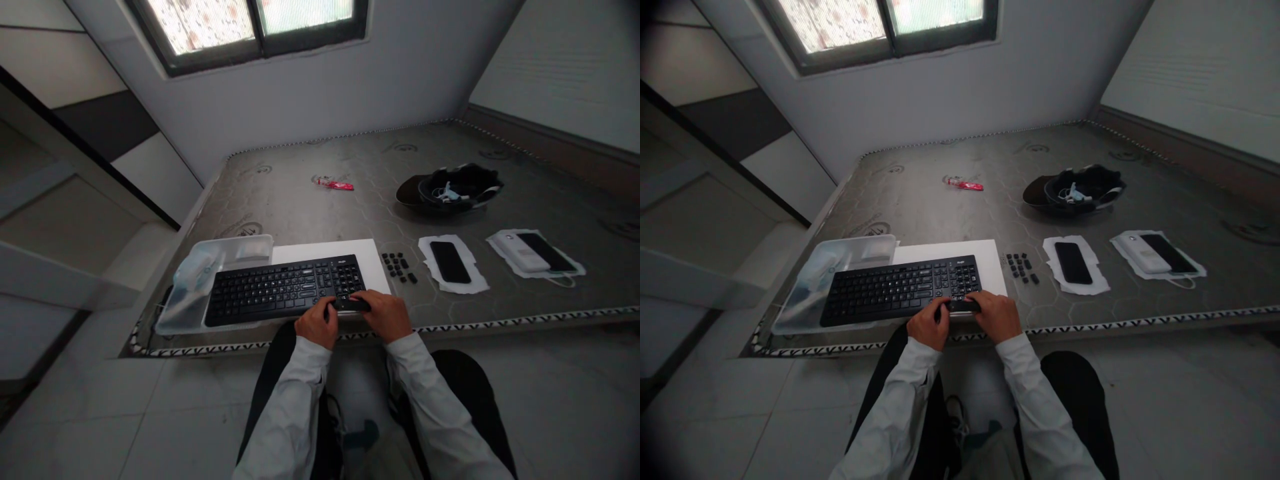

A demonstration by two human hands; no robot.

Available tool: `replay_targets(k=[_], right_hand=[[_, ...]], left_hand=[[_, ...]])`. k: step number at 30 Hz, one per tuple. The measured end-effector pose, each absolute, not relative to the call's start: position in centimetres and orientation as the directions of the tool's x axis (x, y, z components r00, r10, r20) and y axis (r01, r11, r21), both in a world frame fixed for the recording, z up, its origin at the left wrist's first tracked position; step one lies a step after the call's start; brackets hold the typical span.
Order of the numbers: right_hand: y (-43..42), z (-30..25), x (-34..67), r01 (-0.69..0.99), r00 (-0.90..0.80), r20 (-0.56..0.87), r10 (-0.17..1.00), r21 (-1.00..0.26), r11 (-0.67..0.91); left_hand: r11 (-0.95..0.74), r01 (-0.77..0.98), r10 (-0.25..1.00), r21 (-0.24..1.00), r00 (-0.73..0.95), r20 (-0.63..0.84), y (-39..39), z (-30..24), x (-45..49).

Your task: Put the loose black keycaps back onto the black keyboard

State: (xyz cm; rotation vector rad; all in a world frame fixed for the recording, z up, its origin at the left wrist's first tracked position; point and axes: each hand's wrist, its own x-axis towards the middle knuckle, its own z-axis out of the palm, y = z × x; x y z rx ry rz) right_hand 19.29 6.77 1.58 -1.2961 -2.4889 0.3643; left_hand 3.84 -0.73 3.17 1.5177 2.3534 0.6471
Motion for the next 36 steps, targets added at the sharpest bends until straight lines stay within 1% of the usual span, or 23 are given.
replay_targets(k=[4,9,12,22,30,36], right_hand=[[6.6,2.5,19.0,0.768,-0.553,0.132,0.822,-0.3,0.565],[6.5,2.6,18.5,0.775,-0.603,0.084,0.793,-0.176,0.607],[6.5,2.5,18.3,0.773,-0.619,0.054,0.783,-0.135,0.62],[6.6,3.2,17.9,0.768,-0.633,0.015,0.774,-0.117,0.63],[7.1,4.0,17.4,0.76,-0.646,-0.024,0.763,-0.118,0.639],[7.7,4.5,16.8,0.762,-0.645,-0.031,0.763,-0.093,0.641]], left_hand=[[0.365,0.758,0.89,0.541,-0.455,0.037,-0.8,3.2,3.5],[0.36,0.735,0.895,0.574,-0.446,0.009,-1.0,3.5,3.2],[0.379,0.722,0.891,0.579,-0.454,-0.017,-1.2,3.7,2.9],[0.42,0.67,0.878,0.613,-0.47,-0.089,-1.5,4.2,1.9],[0.395,0.669,0.88,0.629,-0.471,-0.052,-1.8,3.8,1.6],[0.402,0.667,0.89,0.627,-0.445,-0.098,-1.8,4.0,1.5]])
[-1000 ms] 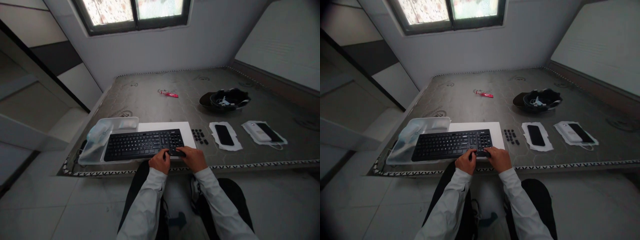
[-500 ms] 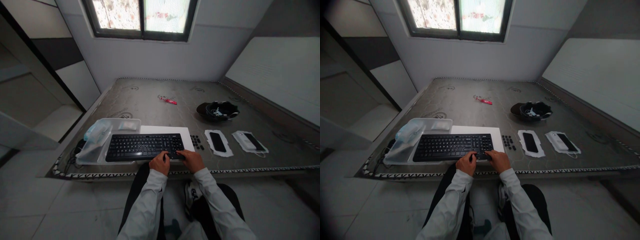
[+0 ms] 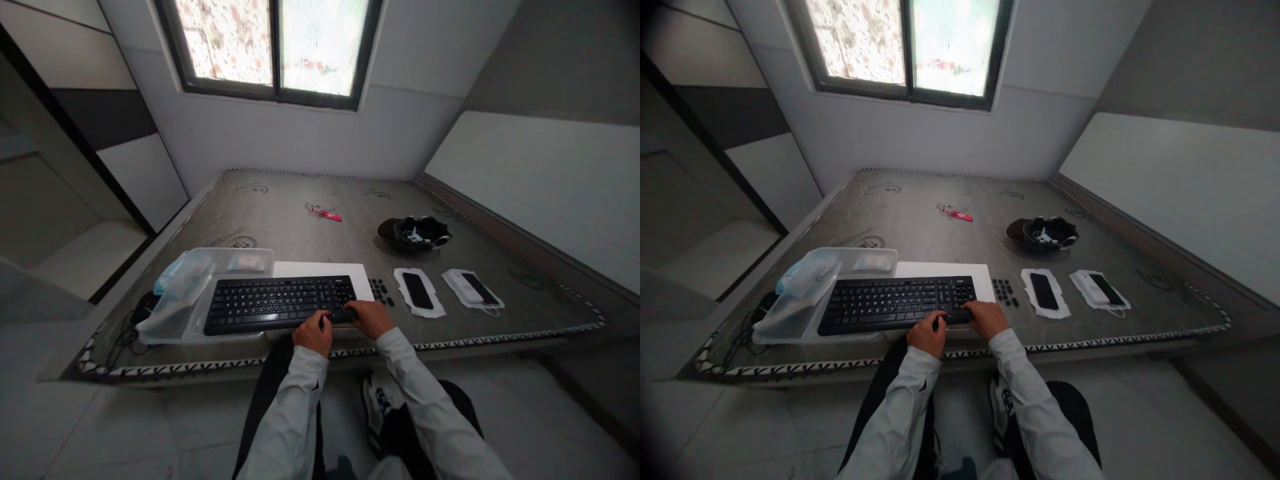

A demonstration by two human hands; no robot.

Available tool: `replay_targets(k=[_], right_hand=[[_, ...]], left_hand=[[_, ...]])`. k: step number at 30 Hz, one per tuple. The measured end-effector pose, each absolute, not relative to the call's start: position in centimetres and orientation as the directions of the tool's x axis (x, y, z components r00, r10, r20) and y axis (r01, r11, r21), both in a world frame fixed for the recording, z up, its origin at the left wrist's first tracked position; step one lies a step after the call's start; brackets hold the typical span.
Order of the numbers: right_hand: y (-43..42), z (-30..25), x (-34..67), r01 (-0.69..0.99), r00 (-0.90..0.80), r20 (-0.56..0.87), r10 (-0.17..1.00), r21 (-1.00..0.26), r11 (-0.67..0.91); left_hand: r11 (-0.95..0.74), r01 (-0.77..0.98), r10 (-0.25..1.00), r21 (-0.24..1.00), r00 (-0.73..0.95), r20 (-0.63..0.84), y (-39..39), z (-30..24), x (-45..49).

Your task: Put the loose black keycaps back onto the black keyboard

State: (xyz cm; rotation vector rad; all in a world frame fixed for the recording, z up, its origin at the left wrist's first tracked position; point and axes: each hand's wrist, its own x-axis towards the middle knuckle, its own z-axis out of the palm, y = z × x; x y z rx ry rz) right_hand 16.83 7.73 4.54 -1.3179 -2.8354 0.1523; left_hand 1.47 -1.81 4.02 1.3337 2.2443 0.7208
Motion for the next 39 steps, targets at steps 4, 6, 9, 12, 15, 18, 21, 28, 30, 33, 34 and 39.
replay_targets(k=[4,6,9,12,15,18,21,28,30,33,34,39], right_hand=[[7.7,4.5,16.8,0.758,-0.651,-0.045,0.758,-0.09,0.646],[7.6,4.3,17.0,0.756,-0.652,-0.039,0.757,-0.097,0.647],[7.3,3.9,17.3,0.748,-0.656,-0.003,0.755,-0.133,0.65],[7.1,3.4,17.5,0.739,-0.655,0.032,0.755,-0.185,0.648],[6.8,3.0,17.7,0.732,-0.653,0.053,0.756,-0.214,0.647],[6.6,2.7,17.8,0.725,-0.654,0.072,0.753,-0.228,0.65],[6.4,2.3,18.0,0.725,-0.646,0.078,0.759,-0.248,0.643],[6.4,0.8,19.0,0.699,-0.647,0.108,0.755,-0.312,0.644],[6.3,0.4,19.3,0.695,-0.637,0.137,0.759,-0.325,0.642],[6.1,0.1,19.5,0.714,-0.61,0.167,0.774,-0.308,0.629],[6.0,0.1,19.5,0.722,-0.612,0.157,0.775,-0.289,0.628],[5.7,0.8,19.4,0.745,-0.65,0.039,0.759,-0.167,0.646]], left_hand=[[0.41,0.66,0.884,0.63,-0.457,-0.098,-1.9,4.0,1.5],[0.415,0.659,0.879,0.627,-0.467,-0.091,-1.9,4.0,1.6],[0.413,0.662,0.877,0.625,-0.475,-0.077,-1.9,3.9,1.7],[0.402,0.671,0.878,0.623,-0.475,-0.055,-1.9,3.8,1.8],[0.403,0.677,0.879,0.616,-0.473,-0.055,-1.8,3.8,1.9],[0.382,0.696,0.894,0.608,-0.444,-0.054,-1.8,3.9,2.0],[0.338,0.736,0.922,0.587,-0.384,-0.05,-1.7,3.8,2.2],[0.299,0.817,0.954,0.493,-0.257,-0.153,-1.3,4.2,2.4],[0.296,0.835,0.954,0.464,-0.239,-0.179,-1.2,4.4,2.4],[0.295,0.858,0.952,0.42,-0.227,-0.203,-1.1,4.5,2.6],[0.297,0.866,0.951,0.403,-0.229,-0.21,-1.0,4.5,2.7],[0.33,0.887,0.939,0.323,-0.27,-0.215,-0.9,4.3,3.4]])
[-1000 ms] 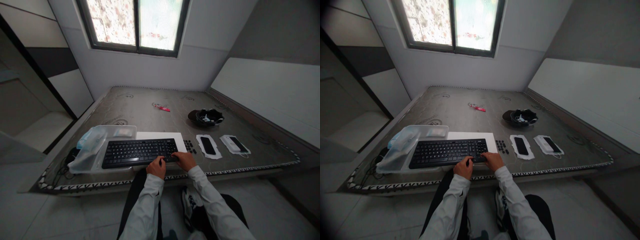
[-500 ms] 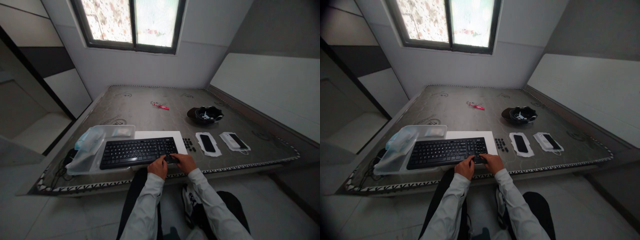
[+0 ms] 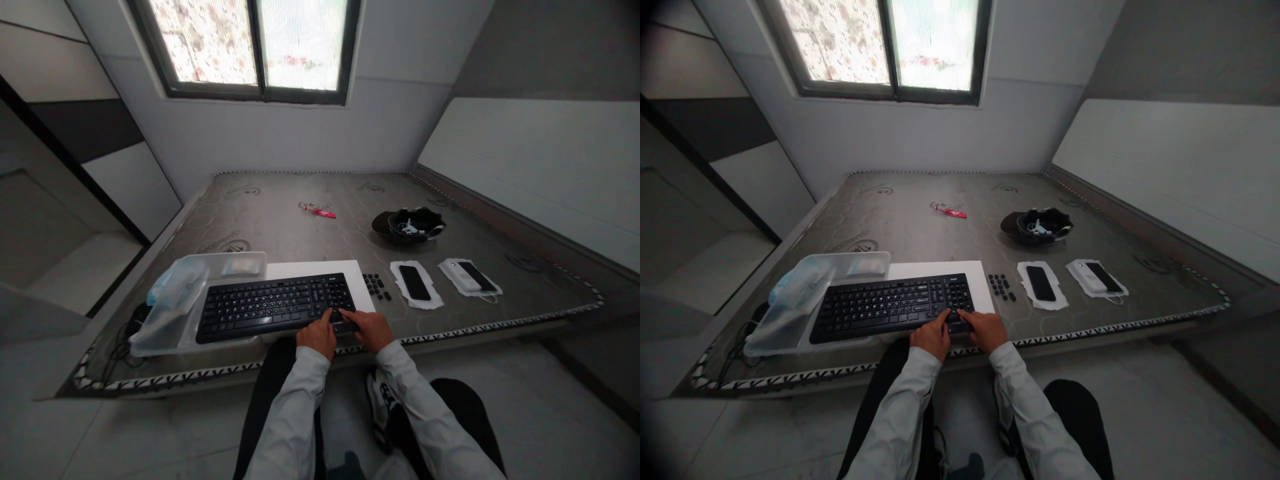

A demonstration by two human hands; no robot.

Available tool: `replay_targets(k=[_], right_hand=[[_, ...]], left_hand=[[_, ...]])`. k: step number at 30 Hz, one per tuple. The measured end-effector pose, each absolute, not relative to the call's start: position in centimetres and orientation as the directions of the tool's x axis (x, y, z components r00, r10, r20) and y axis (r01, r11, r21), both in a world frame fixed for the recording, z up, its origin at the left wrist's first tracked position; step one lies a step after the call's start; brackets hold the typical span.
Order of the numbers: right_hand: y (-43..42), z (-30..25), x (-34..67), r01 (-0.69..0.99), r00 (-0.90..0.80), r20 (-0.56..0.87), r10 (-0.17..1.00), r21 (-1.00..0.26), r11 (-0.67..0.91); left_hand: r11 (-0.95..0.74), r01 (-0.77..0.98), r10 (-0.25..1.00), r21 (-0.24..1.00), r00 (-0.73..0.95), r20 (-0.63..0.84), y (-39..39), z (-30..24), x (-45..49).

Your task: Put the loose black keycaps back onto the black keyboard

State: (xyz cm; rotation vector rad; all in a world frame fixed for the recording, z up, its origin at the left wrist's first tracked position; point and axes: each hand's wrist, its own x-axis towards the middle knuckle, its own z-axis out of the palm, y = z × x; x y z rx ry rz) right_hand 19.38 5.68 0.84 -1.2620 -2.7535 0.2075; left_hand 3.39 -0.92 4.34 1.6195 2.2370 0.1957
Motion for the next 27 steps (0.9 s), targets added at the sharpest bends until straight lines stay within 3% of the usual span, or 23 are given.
replay_targets(k=[7,18,27], right_hand=[[5.5,1.3,19.0,0.765,-0.64,-0.026,0.768,-0.108,0.634],[5.4,1.9,18.6,0.776,-0.629,-0.066,0.775,-0.129,0.618],[5.5,2.6,18.4,0.783,-0.621,-0.077,0.78,-0.114,0.612]], left_hand=[[0.319,0.89,0.942,0.324,-0.263,-0.207,-0.8,3.9,3.6],[0.322,0.877,0.935,0.355,-0.237,-0.263,-0.8,4.3,3.6],[0.332,0.879,0.937,0.342,-0.266,-0.226,-0.8,3.8,3.8]])
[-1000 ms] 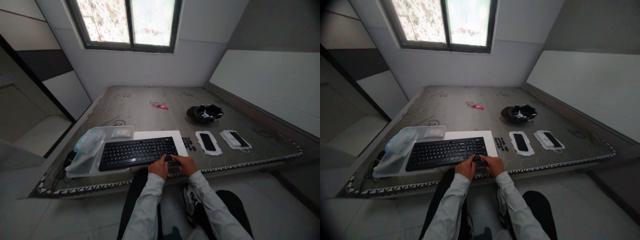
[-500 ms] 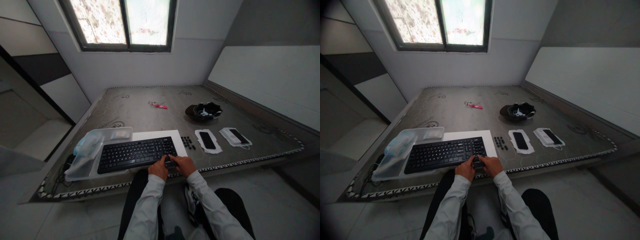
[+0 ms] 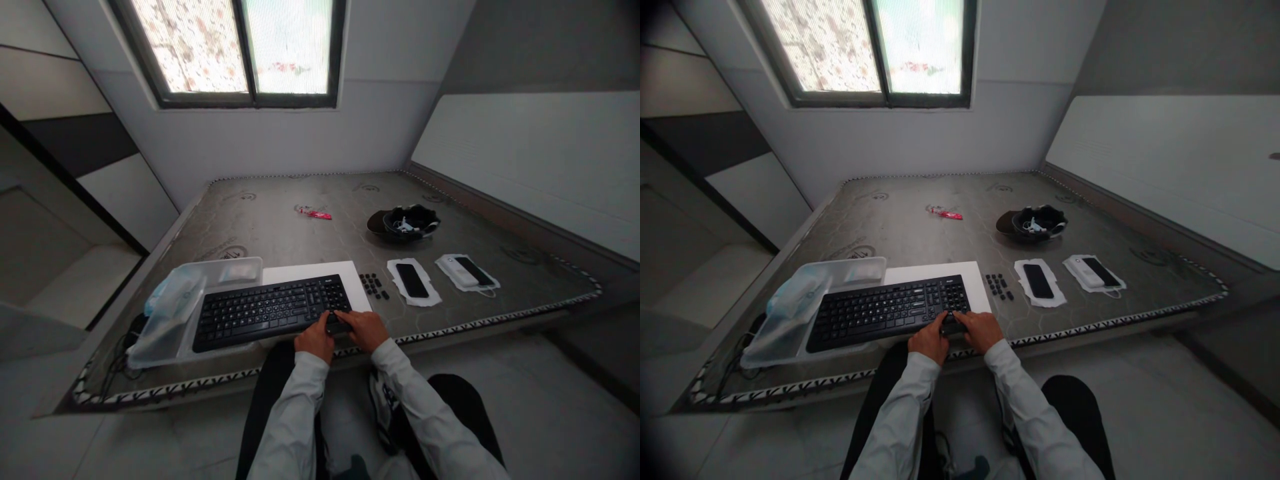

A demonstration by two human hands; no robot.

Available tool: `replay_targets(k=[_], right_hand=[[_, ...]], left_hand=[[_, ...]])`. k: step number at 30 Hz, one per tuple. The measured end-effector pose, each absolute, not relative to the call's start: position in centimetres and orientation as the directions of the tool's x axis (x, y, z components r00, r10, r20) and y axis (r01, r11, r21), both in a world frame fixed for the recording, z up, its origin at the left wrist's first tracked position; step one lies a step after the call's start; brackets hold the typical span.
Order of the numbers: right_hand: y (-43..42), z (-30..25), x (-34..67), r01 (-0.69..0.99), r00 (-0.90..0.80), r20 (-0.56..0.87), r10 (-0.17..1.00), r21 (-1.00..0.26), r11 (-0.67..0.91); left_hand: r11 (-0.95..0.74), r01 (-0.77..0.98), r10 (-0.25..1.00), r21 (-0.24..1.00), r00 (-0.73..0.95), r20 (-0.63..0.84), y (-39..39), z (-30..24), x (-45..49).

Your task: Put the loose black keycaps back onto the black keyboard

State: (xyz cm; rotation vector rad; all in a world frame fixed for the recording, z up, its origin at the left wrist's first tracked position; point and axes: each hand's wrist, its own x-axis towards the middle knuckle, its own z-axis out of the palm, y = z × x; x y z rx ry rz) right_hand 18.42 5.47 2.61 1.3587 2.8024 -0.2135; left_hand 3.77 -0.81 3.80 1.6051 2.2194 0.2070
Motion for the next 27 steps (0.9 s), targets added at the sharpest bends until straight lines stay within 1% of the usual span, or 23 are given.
replay_targets(k=[5,8,12,17,22,27], right_hand=[[5.5,2.5,18.6,0.786,-0.616,-0.091,0.783,-0.132,0.603],[5.5,2.1,18.7,0.79,-0.608,-0.07,0.791,-0.16,0.592],[5.5,1.4,19.0,0.795,-0.592,-0.043,0.805,-0.193,0.575],[5.2,1.0,18.9,0.797,-0.58,-0.015,0.814,-0.215,0.564],[5.0,1.1,18.4,0.806,-0.555,0.018,0.832,-0.238,0.542],[4.9,1.0,18.3,0.814,-0.539,0.033,0.841,-0.236,0.531]], left_hand=[[0.365,0.867,0.928,0.339,-0.311,-0.204,-0.8,4.0,3.8],[0.374,0.859,0.923,0.349,-0.31,-0.228,-0.8,4.3,3.8],[0.378,0.857,0.922,0.349,-0.316,-0.223,-0.8,4.5,3.9],[0.365,0.86,0.925,0.358,-0.288,-0.249,-0.8,4.7,3.7],[0.342,0.872,0.936,0.352,-0.282,-0.209,-0.9,4.6,3.7],[0.337,0.867,0.939,0.367,-0.283,-0.193,-0.9,4.3,3.7]])
